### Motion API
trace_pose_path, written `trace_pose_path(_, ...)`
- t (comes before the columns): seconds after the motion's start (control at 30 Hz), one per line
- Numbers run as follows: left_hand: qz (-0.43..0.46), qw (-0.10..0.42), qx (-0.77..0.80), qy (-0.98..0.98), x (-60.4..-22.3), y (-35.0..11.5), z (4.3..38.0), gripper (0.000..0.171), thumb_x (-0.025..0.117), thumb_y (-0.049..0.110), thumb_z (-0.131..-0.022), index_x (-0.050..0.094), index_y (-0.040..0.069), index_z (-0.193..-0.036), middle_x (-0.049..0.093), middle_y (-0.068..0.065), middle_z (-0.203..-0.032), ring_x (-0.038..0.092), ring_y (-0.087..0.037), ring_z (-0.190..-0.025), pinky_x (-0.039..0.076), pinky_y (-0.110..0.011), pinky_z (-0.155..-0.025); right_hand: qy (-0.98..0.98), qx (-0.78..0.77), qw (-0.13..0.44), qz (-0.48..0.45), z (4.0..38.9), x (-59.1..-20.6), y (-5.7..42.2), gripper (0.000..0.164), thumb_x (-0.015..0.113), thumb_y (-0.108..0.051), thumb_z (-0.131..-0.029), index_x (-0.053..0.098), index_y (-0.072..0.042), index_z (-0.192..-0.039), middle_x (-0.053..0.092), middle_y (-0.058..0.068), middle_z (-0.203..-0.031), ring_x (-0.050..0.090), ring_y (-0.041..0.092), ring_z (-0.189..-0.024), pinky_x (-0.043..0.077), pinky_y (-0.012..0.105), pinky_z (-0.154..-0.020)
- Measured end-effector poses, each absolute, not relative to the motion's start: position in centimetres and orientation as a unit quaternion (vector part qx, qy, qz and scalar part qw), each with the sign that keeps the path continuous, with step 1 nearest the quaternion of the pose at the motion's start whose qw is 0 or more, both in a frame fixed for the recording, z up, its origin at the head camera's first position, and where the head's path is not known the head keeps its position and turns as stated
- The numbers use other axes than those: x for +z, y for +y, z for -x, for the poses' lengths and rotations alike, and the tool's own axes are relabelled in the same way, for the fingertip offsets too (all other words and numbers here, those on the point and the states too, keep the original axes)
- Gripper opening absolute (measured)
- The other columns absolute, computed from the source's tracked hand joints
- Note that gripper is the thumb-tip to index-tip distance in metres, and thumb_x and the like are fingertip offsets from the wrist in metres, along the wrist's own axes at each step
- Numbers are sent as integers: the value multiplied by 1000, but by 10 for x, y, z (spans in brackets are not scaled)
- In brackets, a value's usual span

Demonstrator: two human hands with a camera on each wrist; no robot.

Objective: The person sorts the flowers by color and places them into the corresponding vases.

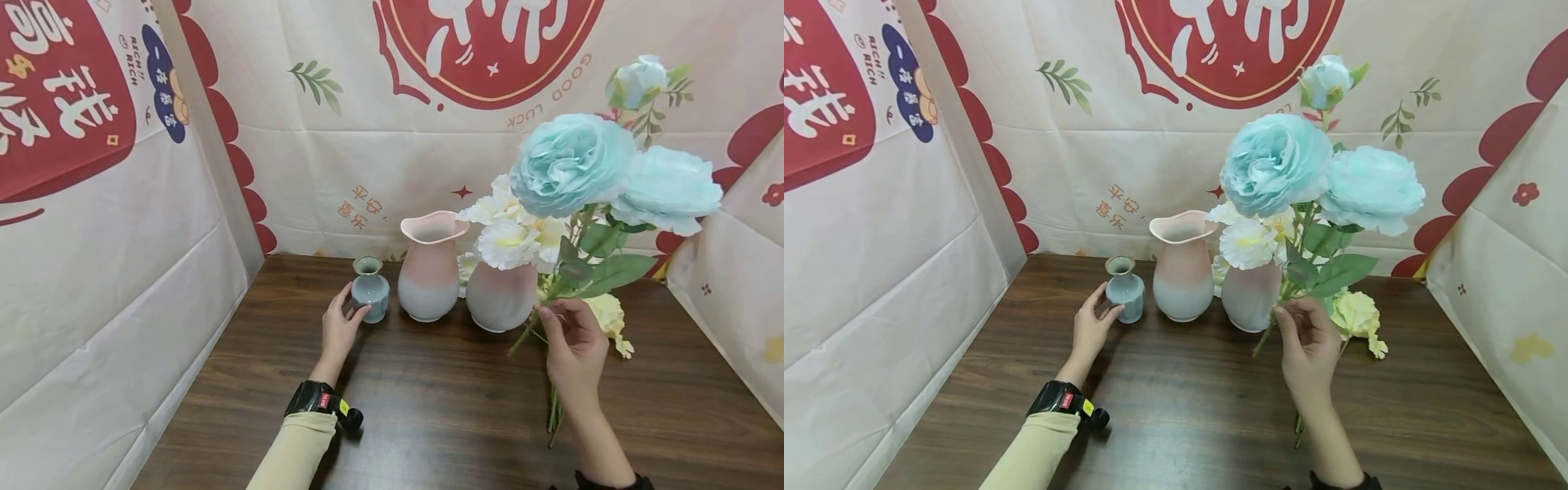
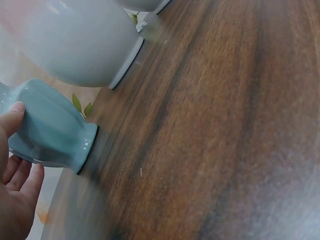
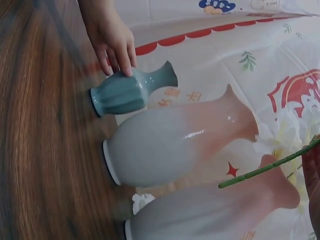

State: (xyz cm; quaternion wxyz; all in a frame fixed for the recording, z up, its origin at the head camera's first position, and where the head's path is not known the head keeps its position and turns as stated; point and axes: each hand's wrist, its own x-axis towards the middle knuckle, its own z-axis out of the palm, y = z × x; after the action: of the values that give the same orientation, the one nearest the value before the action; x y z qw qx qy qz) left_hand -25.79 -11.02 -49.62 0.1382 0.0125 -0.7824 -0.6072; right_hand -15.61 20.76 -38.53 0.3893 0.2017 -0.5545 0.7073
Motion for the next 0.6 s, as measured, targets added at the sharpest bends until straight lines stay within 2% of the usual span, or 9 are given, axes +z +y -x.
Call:
trace_pose_path(0.17,-12,138,-608,-781,-496,-111,257,66,75,13,-89,47,9,-148,51,-17,-148,49,-33,-138,51,-44,-109,-554,705,383,-222,160,-383,198,10,60,19,-88,63,12,-94,71,1,-91,70,8,-86,58,14,-76)
trace_pose_path(0.27,-11,139,-609,-781,-496,-111,257,66,75,14,-89,48,10,-148,51,-17,-148,49,-33,-138,51,-44,-109,-558,702,379,-228,163,-380,192,5,65,13,-89,63,13,-94,71,0,-92,69,8,-86,59,15,-76)
trace_pose_path(0.37,-12,140,-609,-781,-495,-111,255,65,75,14,-89,48,10,-148,52,-17,-147,49,-33,-138,51,-45,-109,-564,699,373,-233,165,-378,185,7,67,8,-90,62,12,-93,71,-1,-92,69,8,-86,59,15,-77)
trace_pose_path(0.6,-12,143,-606,-783,-495,-112,255,66,76,15,-88,47,8,-148,51,-18,-147,49,-34,-138,51,-44,-109,-562,706,353,-248,170,-375,170,7,65,10,-90,59,13,-92,70,-1,-93,68,7,-87,60,17,-78)
